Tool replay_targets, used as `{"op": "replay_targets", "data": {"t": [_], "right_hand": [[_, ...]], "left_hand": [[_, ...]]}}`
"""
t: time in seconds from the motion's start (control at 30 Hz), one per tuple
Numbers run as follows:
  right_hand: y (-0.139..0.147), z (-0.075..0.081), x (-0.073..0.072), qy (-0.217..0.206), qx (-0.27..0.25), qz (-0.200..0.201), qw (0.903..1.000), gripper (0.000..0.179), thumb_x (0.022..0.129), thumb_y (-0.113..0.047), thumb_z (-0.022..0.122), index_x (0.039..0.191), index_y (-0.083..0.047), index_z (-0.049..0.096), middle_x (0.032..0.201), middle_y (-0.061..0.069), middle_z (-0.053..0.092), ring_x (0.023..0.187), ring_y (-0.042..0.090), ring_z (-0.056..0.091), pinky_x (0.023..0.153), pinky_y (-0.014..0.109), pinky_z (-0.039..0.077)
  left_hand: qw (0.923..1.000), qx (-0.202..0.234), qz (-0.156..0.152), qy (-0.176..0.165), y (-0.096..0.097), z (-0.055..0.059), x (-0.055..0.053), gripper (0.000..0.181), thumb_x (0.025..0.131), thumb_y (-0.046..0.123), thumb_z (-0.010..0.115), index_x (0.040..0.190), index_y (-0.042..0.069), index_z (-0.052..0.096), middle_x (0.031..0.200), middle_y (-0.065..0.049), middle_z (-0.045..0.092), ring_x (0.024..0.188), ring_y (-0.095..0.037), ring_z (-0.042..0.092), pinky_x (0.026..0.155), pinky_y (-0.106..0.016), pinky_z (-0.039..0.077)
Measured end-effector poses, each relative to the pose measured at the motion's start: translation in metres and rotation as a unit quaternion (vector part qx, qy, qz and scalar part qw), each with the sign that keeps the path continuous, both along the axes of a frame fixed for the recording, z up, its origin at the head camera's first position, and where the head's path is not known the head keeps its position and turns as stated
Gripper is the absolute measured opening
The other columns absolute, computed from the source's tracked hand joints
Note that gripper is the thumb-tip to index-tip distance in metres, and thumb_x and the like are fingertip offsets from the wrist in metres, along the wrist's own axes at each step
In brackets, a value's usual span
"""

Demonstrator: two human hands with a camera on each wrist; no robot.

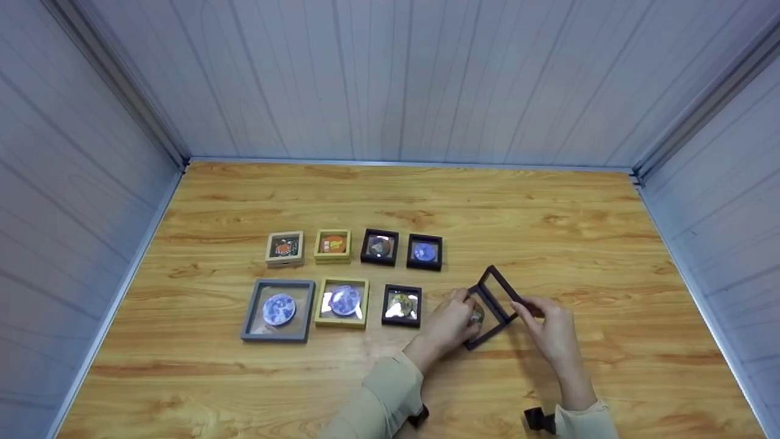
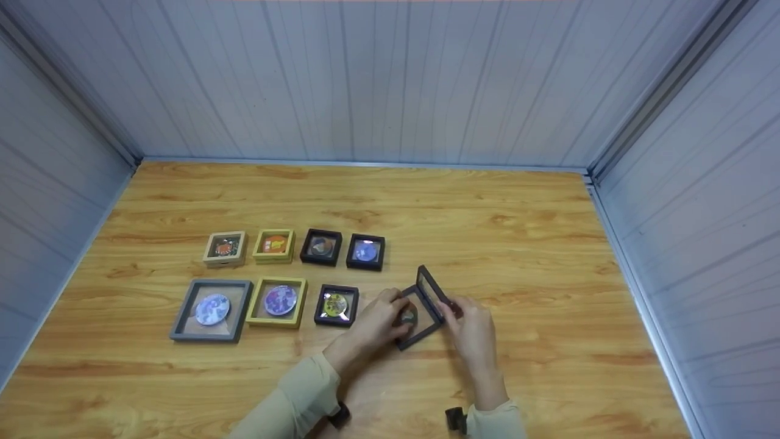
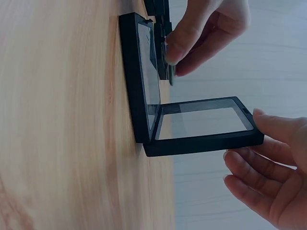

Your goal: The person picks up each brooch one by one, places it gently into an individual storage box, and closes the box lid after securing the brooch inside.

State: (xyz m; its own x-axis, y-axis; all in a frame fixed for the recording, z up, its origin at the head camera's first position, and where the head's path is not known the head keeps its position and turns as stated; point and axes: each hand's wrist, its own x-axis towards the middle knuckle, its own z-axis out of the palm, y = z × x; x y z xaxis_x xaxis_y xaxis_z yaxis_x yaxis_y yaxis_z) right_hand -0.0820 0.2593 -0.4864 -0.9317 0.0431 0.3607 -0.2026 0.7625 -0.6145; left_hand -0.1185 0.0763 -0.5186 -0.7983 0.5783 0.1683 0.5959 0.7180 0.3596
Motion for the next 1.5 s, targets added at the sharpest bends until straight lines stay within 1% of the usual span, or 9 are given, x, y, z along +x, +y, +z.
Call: {"op": "replay_targets", "data": {"t": [0.17, 0.33, 0.6, 0.8, 0.93, 1.1, 1.23, 1.37, 1.5], "right_hand": [[-0.001, -0.002, 0.002, 0.011, -0.014, 0.004, 0.9998, 0.011, 0.076, -0.008, 0.068, 0.082, 0.001, 0.068, 0.075, 0.009, 0.065, 0.066, 0.02, 0.061, 0.06, 0.034, 0.05], [-0.002, -0.003, 0.004, 0.018, -0.02, 0.002, 0.9997, 0.01, 0.075, -0.006, 0.069, 0.082, 0.001, 0.068, 0.075, 0.007, 0.065, 0.065, 0.019, 0.061, 0.059, 0.026, 0.049], [-0.004, -0.003, 0.006, 0.024, -0.043, 0.004, 0.9988, 0.009, 0.075, -0.004, 0.068, 0.084, 0.0, 0.068, 0.076, 0.006, 0.066, 0.066, 0.017, 0.06, 0.062, 0.005, 0.04], [-0.005, -0.006, 0.009, 0.019, -0.056, 0.001, 0.9983, 0.008, 0.075, -0.004, 0.068, 0.083, -0.001, 0.068, 0.076, 0.004, 0.065, 0.066, 0.016, 0.06, 0.061, 0.007, 0.042], [-0.005, -0.006, 0.01, 0.018, -0.062, 0.003, 0.9979, 0.009, 0.075, -0.003, 0.068, 0.083, 0.0, 0.068, 0.077, 0.004, 0.064, 0.067, 0.015, 0.06, 0.061, 0.012, 0.045], [-0.006, -0.006, 0.012, 0.015, -0.065, 0.003, 0.9978, 0.011, 0.073, -0.001, 0.069, 0.085, 0.001, 0.068, 0.079, 0.005, 0.063, 0.069, 0.015, 0.06, 0.063, 0.024, 0.05], [-0.007, -0.006, 0.014, 0.011, -0.067, 0.008, 0.9976, 0.012, 0.074, -0.003, 0.069, 0.086, -0.001, 0.068, 0.079, 0.003, 0.063, 0.071, 0.015, 0.06, 0.064, 0.034, 0.05], [-0.009, -0.006, 0.015, 0.008, -0.06, 0.011, 0.9981, 0.012, 0.074, -0.004, 0.069, 0.086, -0.002, 0.069, 0.078, 0.001, 0.063, 0.071, 0.015, 0.06, 0.064, 0.03, 0.05], [-0.011, -0.007, 0.017, 0.005, -0.049, 0.012, 0.9987, 0.012, 0.074, -0.004, 0.07, 0.085, -0.001, 0.068, 0.078, 0.002, 0.062, 0.072, 0.016, 0.06, 0.064, 0.023, 0.049]], "left_hand": [[0.9996, 0.001, -0.007, 0.027, 0.003, -0.006, -0.002, 0.024, 0.074, 0.023, 0.067, 0.093, 0.008, 0.064, 0.091, -0.002, 0.05, 0.089, -0.014, 0.049, 0.076, -0.02, 0.044], [0.9987, -0.009, -0.011, 0.049, 0.005, -0.012, -0.004, 0.02, 0.074, 0.025, 0.068, 0.087, 0.01, 0.065, 0.09, -0.001, 0.051, 0.089, -0.014, 0.049, 0.075, -0.02, 0.044], [0.9956, -0.031, -0.012, 0.087, 0.005, -0.016, -0.005, 0.024, 0.075, 0.028, 0.066, 0.09, 0.01, 0.064, 0.089, -0.001, 0.052, 0.086, -0.015, 0.049, 0.077, -0.025, 0.042], [0.9981, -0.027, 0.003, 0.056, 0.003, -0.015, -0.001, 0.034, 0.077, 0.035, 0.065, 0.099, 0.01, 0.061, 0.098, -0.002, 0.051, 0.096, -0.016, 0.047, 0.086, -0.029, 0.04], [0.9987, -0.019, 0.024, 0.04, -0.002, -0.013, 0.004, 0.048, 0.076, 0.041, 0.064, 0.109, 0.007, 0.057, 0.109, -0.006, 0.05, 0.105, -0.019, 0.045, 0.093, -0.032, 0.036], [0.9984, -0.017, 0.042, 0.033, -0.01, -0.011, 0.008, 0.064, 0.072, 0.046, 0.066, 0.116, 0.001, 0.052, 0.114, -0.011, 0.048, 0.107, -0.023, 0.045, 0.091, -0.035, 0.037], [0.9991, -0.015, 0.034, 0.02, -0.017, -0.011, 0.01, 0.078, 0.067, 0.052, 0.067, 0.119, -0.003, 0.049, 0.117, -0.014, 0.047, 0.108, -0.025, 0.044, 0.093, -0.035, 0.036], [0.9996, -0.014, 0.025, 0.007, -0.023, -0.011, 0.012, 0.092, 0.058, 0.054, 0.071, 0.12, -0.009, 0.046, 0.117, -0.018, 0.046, 0.109, -0.029, 0.044, 0.096, -0.033, 0.033], [0.9991, -0.022, 0.033, 0.013, -0.027, -0.012, 0.012, 0.087, 0.057, 0.046, 0.076, 0.116, -0.011, 0.048, 0.111, -0.019, 0.05, 0.103, -0.029, 0.047, 0.093, -0.032, 0.037]]}}
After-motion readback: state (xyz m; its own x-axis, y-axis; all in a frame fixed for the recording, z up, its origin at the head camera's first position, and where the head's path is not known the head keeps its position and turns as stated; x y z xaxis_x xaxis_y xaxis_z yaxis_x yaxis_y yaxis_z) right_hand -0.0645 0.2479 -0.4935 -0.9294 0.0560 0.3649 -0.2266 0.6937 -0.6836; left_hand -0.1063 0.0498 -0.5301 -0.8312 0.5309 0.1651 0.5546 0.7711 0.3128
